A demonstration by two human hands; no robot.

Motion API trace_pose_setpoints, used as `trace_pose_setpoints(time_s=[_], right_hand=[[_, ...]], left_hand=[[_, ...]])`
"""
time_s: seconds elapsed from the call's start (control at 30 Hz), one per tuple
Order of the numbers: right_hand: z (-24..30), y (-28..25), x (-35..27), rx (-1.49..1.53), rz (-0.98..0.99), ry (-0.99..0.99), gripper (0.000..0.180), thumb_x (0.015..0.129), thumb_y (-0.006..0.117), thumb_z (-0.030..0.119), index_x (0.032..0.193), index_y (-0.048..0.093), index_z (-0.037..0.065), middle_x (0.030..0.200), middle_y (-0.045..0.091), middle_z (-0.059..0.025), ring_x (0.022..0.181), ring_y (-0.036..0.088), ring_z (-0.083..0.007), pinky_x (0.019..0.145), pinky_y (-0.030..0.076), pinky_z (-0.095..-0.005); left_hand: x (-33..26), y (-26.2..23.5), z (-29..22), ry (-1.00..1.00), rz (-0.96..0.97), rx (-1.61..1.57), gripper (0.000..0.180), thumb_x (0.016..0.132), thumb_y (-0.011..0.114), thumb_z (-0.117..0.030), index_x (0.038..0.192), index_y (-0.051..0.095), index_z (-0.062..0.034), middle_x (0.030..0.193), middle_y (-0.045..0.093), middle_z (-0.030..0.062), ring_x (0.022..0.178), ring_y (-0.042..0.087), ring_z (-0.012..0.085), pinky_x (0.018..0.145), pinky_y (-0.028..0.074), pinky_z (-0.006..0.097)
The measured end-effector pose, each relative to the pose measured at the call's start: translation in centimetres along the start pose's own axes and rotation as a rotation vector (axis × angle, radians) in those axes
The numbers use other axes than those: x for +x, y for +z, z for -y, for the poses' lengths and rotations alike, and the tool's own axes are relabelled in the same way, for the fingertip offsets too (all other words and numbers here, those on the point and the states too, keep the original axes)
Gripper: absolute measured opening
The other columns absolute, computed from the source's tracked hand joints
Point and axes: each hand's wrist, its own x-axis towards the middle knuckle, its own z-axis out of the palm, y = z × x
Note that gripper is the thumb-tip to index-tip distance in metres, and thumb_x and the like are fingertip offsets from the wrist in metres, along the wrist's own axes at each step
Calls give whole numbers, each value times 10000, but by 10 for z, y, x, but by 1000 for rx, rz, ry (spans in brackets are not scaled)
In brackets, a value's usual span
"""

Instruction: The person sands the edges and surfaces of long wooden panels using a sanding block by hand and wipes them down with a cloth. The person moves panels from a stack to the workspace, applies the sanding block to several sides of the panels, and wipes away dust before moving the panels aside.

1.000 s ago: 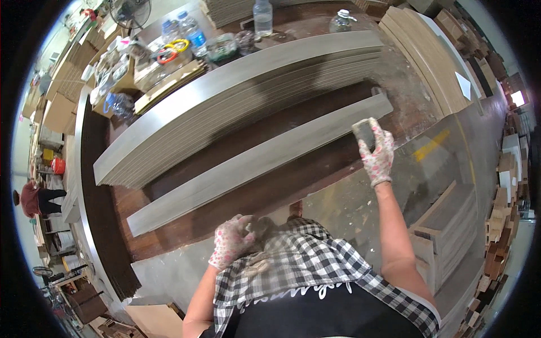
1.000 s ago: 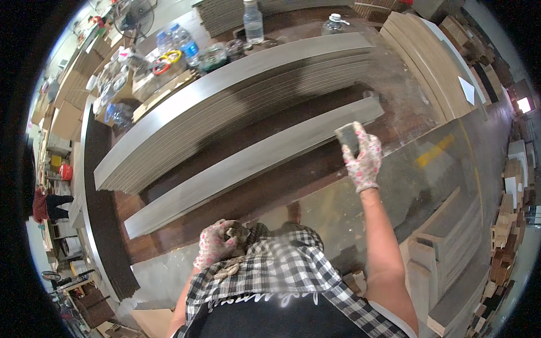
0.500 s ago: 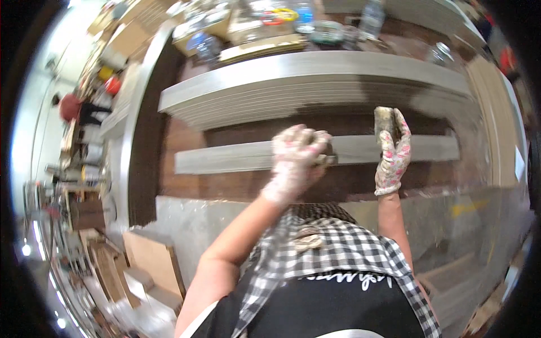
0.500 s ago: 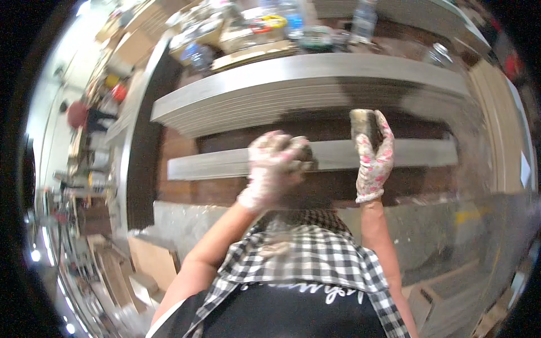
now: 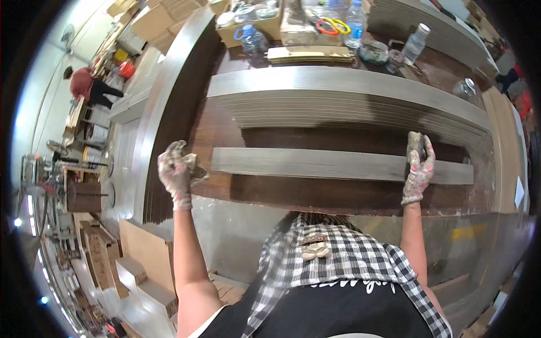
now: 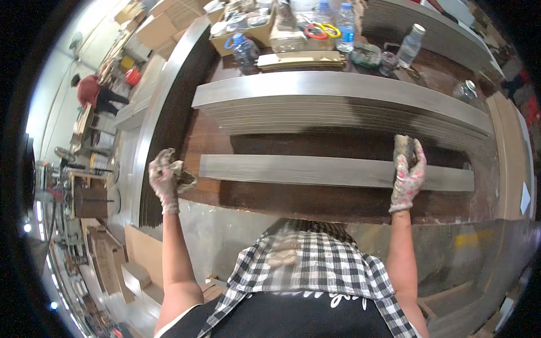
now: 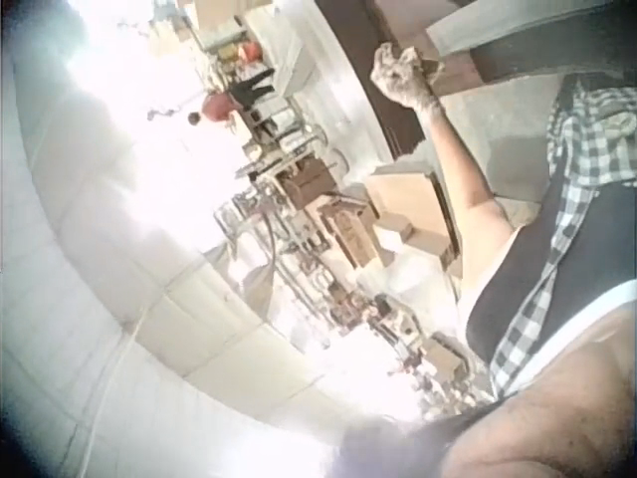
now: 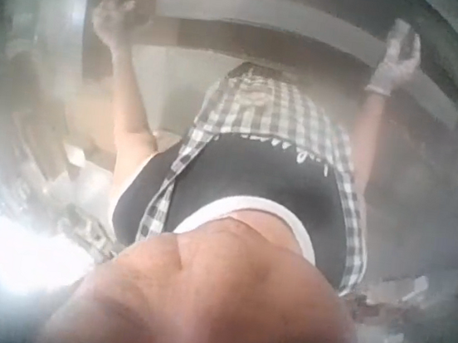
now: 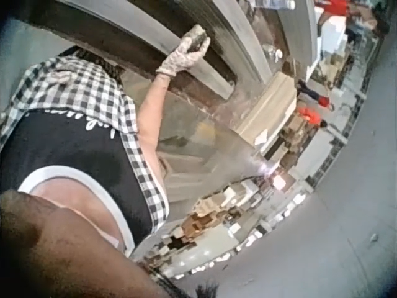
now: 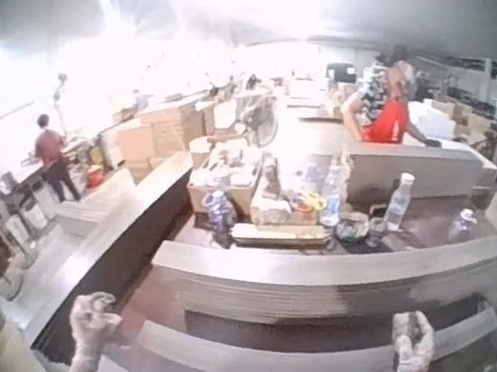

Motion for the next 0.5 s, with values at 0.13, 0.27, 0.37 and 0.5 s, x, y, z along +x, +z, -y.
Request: trace_pose_setpoints(time_s=[0.13, 0.27, 0.37, 0.5], right_hand=[[0, -4, -4, -72, -65, -42, 512, 940, 633, 51, 1417, 457, 0, 1311, 582, -106, 1156, 576, -178, 1025, 462, -315], [-5, -6, -5, -126, -100, 45, 560, 913, 632, 4, 1442, 447, 24, 1423, 489, -63, 1236, 487, -156, 1071, 391, -303], [4, -8, -1, -220, -60, -14, 587, 921, 610, 20, 1473, 410, 30, 1460, 460, -75, 1262, 462, -174, 1090, 359, -310], [35, 5, -3, -114, -174, 8, 585, 972, 565, 187, 1495, 363, 20, 1513, 408, -132, 1377, 396, -232, 1148, 312, -368]], left_hand=[[-42, 66, -62, 269, 175, 285, 291, 909, 618, -83, 1194, 667, -46, 1097, 665, 122, 1053, 647, 248, 918, 508, 401], [-126, 179, -145, 494, 455, 366, 496, 792, 716, -364, 1154, 661, -29, 1148, 610, 161, 1109, 552, 333, 949, 446, 500], [-166, 248, -217, 439, 813, 249, 663, 879, 633, -449, 1408, 486, -77, 1419, 505, 176, 1347, 433, 346, 1150, 244, 549], [-168, 276, -268, 153, 844, -491, 648, 911, 651, -243, 1474, 391, -55, 1437, 464, 222, 1363, 407, 395, 1140, 312, 493]])
